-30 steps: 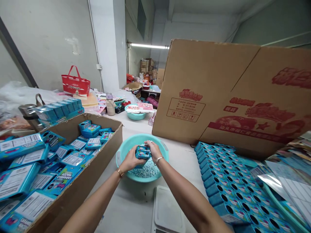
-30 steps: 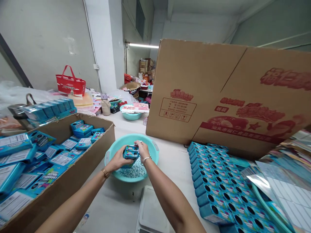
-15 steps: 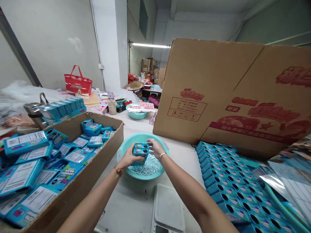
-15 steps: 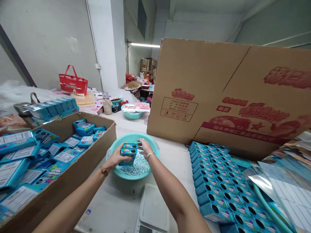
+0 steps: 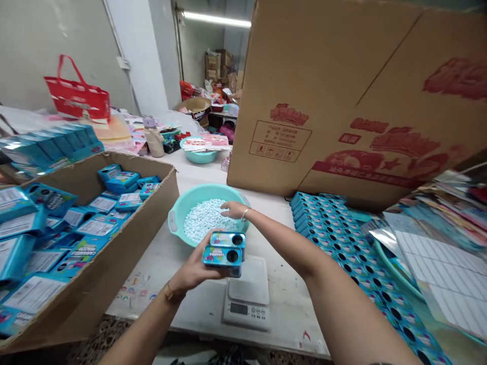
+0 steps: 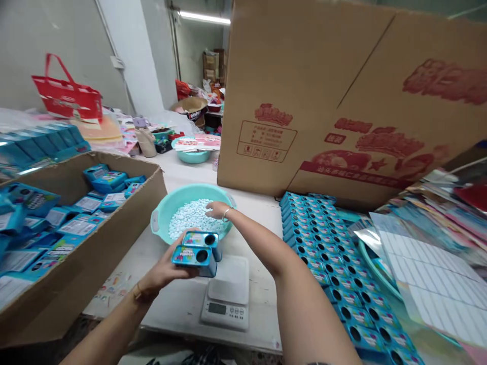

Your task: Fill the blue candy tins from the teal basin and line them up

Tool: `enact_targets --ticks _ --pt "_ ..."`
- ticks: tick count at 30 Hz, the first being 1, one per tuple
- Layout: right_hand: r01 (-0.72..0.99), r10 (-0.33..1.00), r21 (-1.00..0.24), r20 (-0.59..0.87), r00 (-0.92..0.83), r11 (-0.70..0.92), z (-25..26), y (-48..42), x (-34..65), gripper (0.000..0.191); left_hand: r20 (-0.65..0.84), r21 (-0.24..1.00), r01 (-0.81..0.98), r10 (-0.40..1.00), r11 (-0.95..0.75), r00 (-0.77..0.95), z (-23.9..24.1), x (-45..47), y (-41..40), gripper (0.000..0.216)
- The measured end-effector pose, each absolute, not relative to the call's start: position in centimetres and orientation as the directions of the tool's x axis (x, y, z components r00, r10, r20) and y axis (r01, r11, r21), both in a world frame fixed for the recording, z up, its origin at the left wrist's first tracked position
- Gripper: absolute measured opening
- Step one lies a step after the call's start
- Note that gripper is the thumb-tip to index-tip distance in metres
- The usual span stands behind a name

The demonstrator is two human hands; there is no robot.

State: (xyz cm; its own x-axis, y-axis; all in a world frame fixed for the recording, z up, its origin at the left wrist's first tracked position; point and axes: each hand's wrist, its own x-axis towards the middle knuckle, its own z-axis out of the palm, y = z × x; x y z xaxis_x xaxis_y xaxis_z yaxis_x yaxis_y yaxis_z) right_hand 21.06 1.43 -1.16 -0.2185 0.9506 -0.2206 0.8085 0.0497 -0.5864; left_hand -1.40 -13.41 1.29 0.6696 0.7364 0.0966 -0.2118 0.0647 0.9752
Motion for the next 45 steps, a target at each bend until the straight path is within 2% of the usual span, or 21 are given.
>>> enact_targets --ticks 4,8,13,16,21,24,28,34,36,37,38,40,41,43,45 --pt "0.874 0.938 -0.466 -0.219 -0.267 0.14 -1.3 0.8 21.5 0.038 0.101 0.981 -0.181 0.624 0.065 0.775 -1.8 1.6 -16.0 0.082" --pt "0.885 0.924 -0.408 -0.2 -0.327 0.225 -1.9 0.2 21.3 0.046 0.08 0.996 -0.084 0.573 -0.02 0.816 -4.9 3.4 -16.2 0.08" --pt "0.888 0.908 -0.387 -0.226 -0.351 0.247 -2.6 2.1 19.7 0.067 0.109 0.987 -0.03 0.527 -0.156 0.843 -6.3 3.3 -15.6 0.096" --pt "0.903 0.902 -0.379 -0.288 -0.322 0.201 -3.3 4.0 18.1 0.079 0.106 0.983 -0.004 0.545 -0.186 0.831 -5.9 2.0 -15.7 0.096" --pt "0.916 0.896 -0.372 -0.341 -0.285 0.15 -5.0 4.1 15.5 0.077 0.049 0.983 0.071 0.612 -0.17 0.789 -5.5 -3.7 -15.8 0.055" --pt "0.873 0.874 -0.466 -0.355 -0.331 0.141 -6.1 2.3 14.4 0.061 0.033 0.974 0.147 0.75 -0.172 0.661 -6.7 -8.3 -15.6 0.046" --pt "0.705 0.89 -0.702 -0.381 -0.251 -0.102 -6.4 0.8 14.2 0.013 0.046 0.953 0.246 0.886 -0.178 0.462 -9.2 -11.6 -15.3 0.047" --pt "0.442 0.907 -0.856 -0.38 -0.181 -0.27 -3.9 1.3 17.5 0.018 0.024 0.967 0.23 0.938 -0.109 0.345 -10.2 -10.8 -15.9 0.052" --pt "0.265 0.911 -0.905 -0.381 -0.158 -0.332 -3.0 1.2 18.4 0.023 0.005 0.972 0.223 0.957 -0.073 0.29 -10.1 -10.5 -16.5 0.066" --pt "0.109 0.905 -0.915 -0.401 -0.141 -0.389 -2.8 1.1 18.7 0.023 0.017 0.971 0.226 0.97 -0.073 0.243 -10.0 -10.5 -16.8 0.074" --pt "-0.082 0.89 -0.89 -0.437 -0.127 -0.449 -2.6 0.9 18.9 0.024 0.048 0.968 0.235 0.983 -0.09 0.178 -9.9 -10.6 -17.3 0.081" --pt "-0.455 0.848 -0.731 -0.518 -0.115 -0.508 -2.6 0.5 19.1 0.024 0.162 0.948 0.277 0.987 -0.158 0.008 -9.6 -11.0 -18.3 0.087" --pt "-0.569 0.83 -0.65 -0.546 -0.111 -0.503 -2.6 0.3 19.0 0.025 0.233 0.93 0.309 0.969 -0.199 -0.077 -9.3 -11.1 -18.9 0.087" --pt "-0.626 0.81 -0.599 -0.58 -0.092 -0.5 -2.7 0.2 19.0 0.024 0.367 0.884 0.377 0.909 -0.276 -0.196 -8.5 -11.3 -20.2 0.083" --pt "-0.586 0.784 -0.606 -0.615 -0.082 -0.537 -2.9 0.2 18.9 0.022 0.47 0.835 0.428 0.853 -0.346 -0.228 -7.5 -11.2 -21.4 0.078"
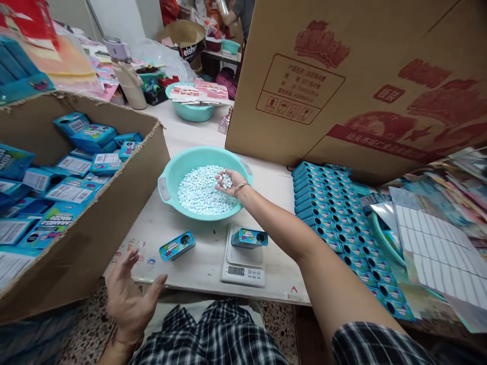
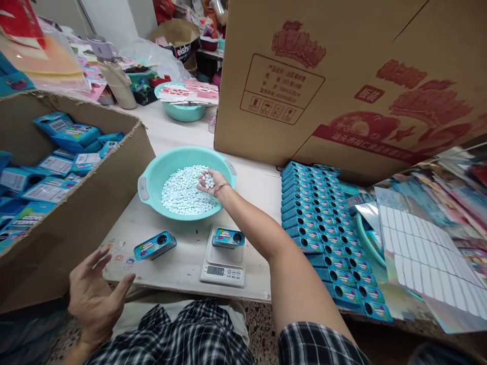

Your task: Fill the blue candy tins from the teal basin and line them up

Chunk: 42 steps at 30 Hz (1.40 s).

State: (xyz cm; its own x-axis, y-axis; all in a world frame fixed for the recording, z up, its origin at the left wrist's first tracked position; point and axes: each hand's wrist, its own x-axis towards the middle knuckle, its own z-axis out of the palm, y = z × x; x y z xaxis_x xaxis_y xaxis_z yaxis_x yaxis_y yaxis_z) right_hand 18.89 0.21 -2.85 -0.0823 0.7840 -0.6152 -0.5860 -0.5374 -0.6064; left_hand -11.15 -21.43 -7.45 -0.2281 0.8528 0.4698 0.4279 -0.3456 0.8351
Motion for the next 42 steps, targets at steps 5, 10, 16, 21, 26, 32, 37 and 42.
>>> enact_targets --ticks 5,10,16,21,26,32,37,42 --pt "-0.517 0.766 -0.631 -0.637 -0.08 -0.579 -2.3 0.7 18.5 0.018 0.517 0.743 0.457 0.853 -0.489 0.072 -4.8 -8.2 -22.9 0.06" --pt "-0.577 0.826 -0.643 -0.554 -0.106 -0.505 0.8 -0.6 19.7 0.022 0.372 0.791 0.309 0.816 -0.528 0.442 -3.0 -2.0 -20.5 0.054" --pt "-0.731 0.931 -0.616 -0.359 -0.07 -0.293 4.5 -8.8 23.1 0.024 0.356 0.785 0.224 0.717 -0.577 0.599 -3.0 5.2 -16.5 0.077" --pt "-0.794 0.925 -0.588 -0.368 0.092 -0.155 3.8 -16.0 24.1 0.023 0.383 0.77 0.173 0.663 -0.614 0.644 -3.2 7.4 -15.8 0.077" --pt "-0.811 0.923 -0.584 -0.326 0.206 -0.025 3.3 -19.4 24.5 0.021 0.386 0.773 0.175 0.67 -0.61 0.634 -2.4 6.2 -16.0 0.083" --pt "-0.755 0.892 -0.652 -0.299 0.338 0.068 3.7 -20.9 23.7 0.019 0.354 0.779 0.192 0.67 -0.598 0.652 -1.9 5.2 -15.8 0.082" --pt "-0.751 0.826 -0.644 -0.339 0.451 0.146 2.9 -20.7 22.4 0.019 0.352 0.767 0.184 0.644 -0.614 0.68 -2.4 5.9 -15.9 0.078" --pt "-0.719 0.754 -0.654 -0.346 0.559 0.234 1.6 -20.3 21.3 0.018 0.337 0.73 0.21 0.61 -0.651 0.718 -2.7 7.2 -15.9 0.067"
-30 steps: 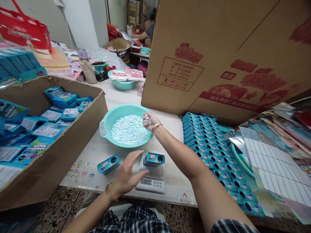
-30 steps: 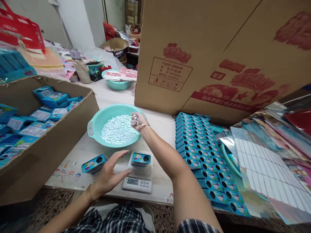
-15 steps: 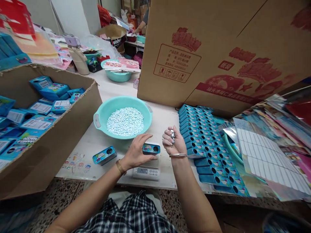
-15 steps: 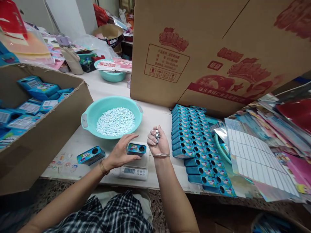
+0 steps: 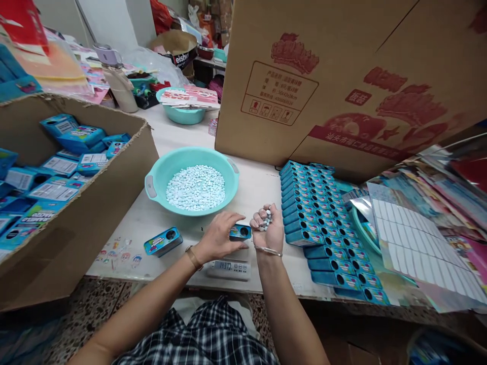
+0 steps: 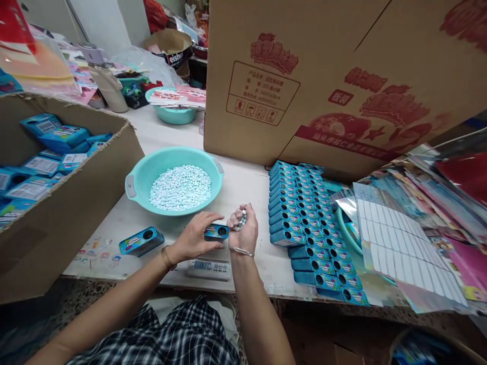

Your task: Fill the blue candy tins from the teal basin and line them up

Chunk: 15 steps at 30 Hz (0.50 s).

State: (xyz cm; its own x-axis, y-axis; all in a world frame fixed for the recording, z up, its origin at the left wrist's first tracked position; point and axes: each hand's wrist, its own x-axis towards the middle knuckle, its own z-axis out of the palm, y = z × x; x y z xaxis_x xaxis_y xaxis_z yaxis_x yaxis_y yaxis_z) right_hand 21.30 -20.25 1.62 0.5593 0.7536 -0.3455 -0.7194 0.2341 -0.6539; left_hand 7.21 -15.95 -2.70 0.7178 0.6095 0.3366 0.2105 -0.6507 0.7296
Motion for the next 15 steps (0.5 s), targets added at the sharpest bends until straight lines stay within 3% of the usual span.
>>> enact_targets --ticks 7,15 --pt "-0.612 0.721 -0.74 -0.259 0.642 0.279 1.1 -20.1 20.3 0.019 0.336 0.714 0.233 0.616 -0.66 0.712 -3.0 7.8 -15.9 0.046" --pt "-0.531 0.689 -0.788 -0.198 0.698 0.312 0.9 -20.2 19.7 0.022 0.338 0.724 0.237 0.633 -0.647 0.697 -3.0 7.8 -16.0 0.038"
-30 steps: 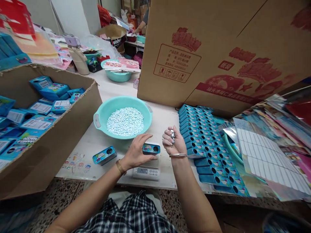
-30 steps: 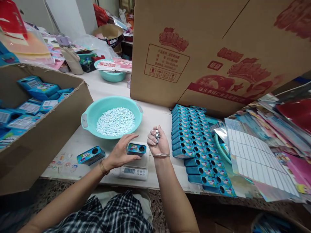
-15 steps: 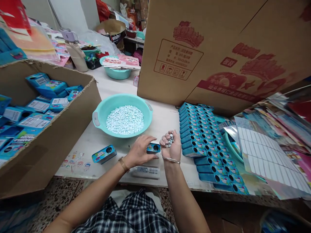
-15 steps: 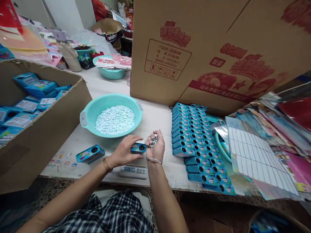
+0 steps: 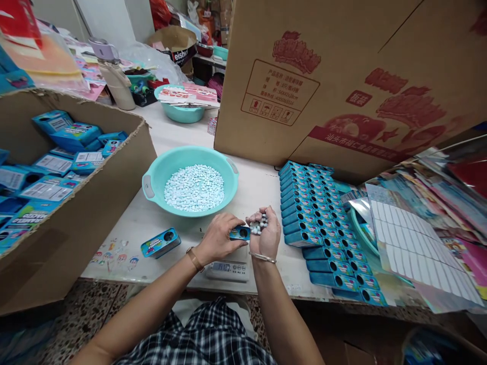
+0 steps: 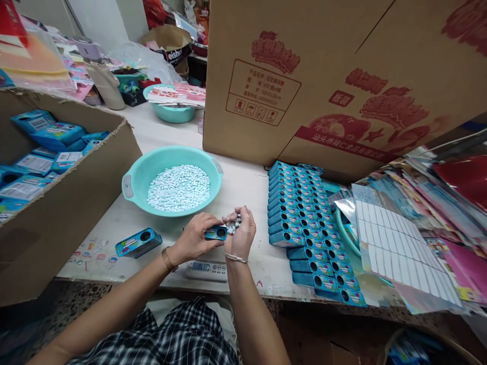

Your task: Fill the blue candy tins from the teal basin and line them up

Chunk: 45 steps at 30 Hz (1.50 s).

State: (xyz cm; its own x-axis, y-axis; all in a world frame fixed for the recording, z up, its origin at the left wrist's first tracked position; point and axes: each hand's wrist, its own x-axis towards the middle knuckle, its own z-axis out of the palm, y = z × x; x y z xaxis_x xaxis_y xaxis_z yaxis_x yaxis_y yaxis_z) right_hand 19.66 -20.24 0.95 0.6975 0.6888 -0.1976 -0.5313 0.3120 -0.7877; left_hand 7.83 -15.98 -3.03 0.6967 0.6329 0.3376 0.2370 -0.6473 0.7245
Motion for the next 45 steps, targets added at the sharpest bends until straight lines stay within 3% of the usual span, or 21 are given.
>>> enact_targets --ticks 7,11,16,22,25,28,35,41,45 --pt "-0.61 0.69 -0.721 -0.258 0.676 0.328 0.8 -19.9 20.1 0.021 0.331 0.721 0.248 0.636 -0.647 0.697 -2.8 7.8 -16.1 0.034" --pt "-0.774 0.789 -0.563 -0.316 0.527 0.29 0.9 -20.1 22.3 0.018 0.32 0.721 0.25 0.631 -0.646 0.707 -2.5 7.5 -16.0 0.041" --pt "-0.875 0.893 -0.395 -0.229 0.388 0.28 2.0 -22.1 26.3 0.014 0.381 0.75 0.217 0.675 -0.625 0.632 -0.7 4.3 -15.5 0.062" --pt "-0.856 0.877 -0.391 -0.2 0.437 0.337 2.0 -24.3 28.5 0.014 0.394 0.746 0.287 0.745 -0.601 0.538 0.8 0.9 -15.0 0.035" --pt "-0.861 0.865 -0.388 -0.241 0.44 0.33 1.2 -24.5 28.3 0.014 0.417 0.675 0.321 0.702 -0.665 0.577 0.8 1.4 -15.1 0.026" --pt "-0.869 0.864 -0.383 -0.265 0.429 0.314 0.6 -24.4 28.1 0.013 0.42 0.523 0.361 0.601 -0.772 0.68 1.2 3.1 -15.4 0.021" --pt "-0.869 0.858 -0.383 -0.277 0.433 0.315 0.3 -24.5 28.0 0.012 0.225 0.23 0.432 0.479 -0.872 0.848 2.5 6.6 -15.8 0.021" --pt "-0.875 0.857 -0.366 -0.284 0.429 0.317 0.0 -24.5 28.2 0.013 0.184 0.178 0.434 0.463 -0.883 0.867 2.5 6.9 -15.8 0.023" --pt "-0.877 0.863 -0.367 -0.28 0.421 0.31 -0.2 -24.0 28.1 0.012 0.219 0.245 0.423 0.475 -0.872 0.853 2.6 7.7 -16.2 0.018"
